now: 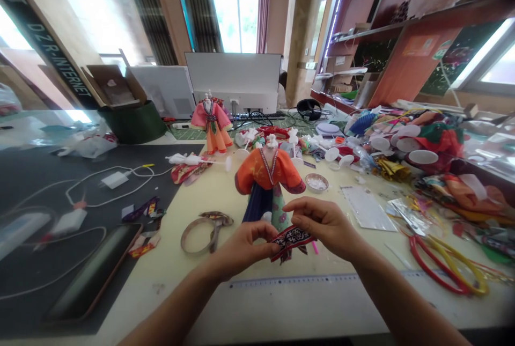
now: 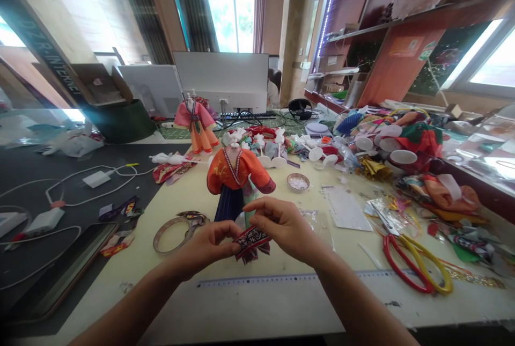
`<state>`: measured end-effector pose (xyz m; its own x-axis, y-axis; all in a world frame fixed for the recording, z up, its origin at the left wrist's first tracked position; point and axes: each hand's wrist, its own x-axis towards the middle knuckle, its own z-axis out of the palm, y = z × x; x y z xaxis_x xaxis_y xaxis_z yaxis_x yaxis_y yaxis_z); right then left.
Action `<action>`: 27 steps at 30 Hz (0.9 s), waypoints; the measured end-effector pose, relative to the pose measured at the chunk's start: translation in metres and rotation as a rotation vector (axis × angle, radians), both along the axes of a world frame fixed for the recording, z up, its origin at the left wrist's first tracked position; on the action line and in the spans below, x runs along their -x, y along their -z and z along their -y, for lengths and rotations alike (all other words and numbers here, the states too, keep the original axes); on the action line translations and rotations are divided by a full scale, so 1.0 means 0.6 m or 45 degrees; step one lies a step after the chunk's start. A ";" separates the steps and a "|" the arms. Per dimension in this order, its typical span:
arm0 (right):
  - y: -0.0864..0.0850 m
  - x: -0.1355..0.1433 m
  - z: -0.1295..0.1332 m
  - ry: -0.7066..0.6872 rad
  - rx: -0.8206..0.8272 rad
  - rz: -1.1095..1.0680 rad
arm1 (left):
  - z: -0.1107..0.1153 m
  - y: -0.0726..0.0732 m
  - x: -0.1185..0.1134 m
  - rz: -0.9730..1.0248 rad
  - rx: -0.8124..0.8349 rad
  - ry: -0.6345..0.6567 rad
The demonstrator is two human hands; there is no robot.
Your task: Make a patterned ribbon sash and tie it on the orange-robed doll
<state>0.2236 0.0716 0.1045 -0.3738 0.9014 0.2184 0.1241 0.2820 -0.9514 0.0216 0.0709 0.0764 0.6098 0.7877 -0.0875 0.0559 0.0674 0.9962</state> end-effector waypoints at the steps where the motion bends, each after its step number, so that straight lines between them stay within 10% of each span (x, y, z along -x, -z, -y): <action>1: 0.003 -0.002 0.000 0.013 -0.012 0.017 | 0.001 -0.001 0.002 -0.030 -0.010 -0.023; 6: 0.019 -0.020 0.009 0.052 -0.170 0.306 | 0.009 -0.014 0.017 -0.363 -0.371 -0.199; 15: 0.060 -0.009 0.067 0.123 -0.766 0.779 | 0.031 -0.003 0.056 -0.489 -2.121 -0.291; 22: 0.088 0.005 0.101 0.155 -0.916 0.646 | 0.067 0.015 0.078 -0.480 -2.095 -0.126; 27: 0.071 0.005 0.081 0.144 -0.452 0.238 | 0.050 0.012 0.053 -0.417 -1.468 -0.369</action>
<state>0.2207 0.0232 0.0620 -0.3394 0.8201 0.4608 0.3345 0.5631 -0.7557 -0.0105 0.0410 0.0690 0.4801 0.6082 0.6322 0.4436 -0.7900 0.4231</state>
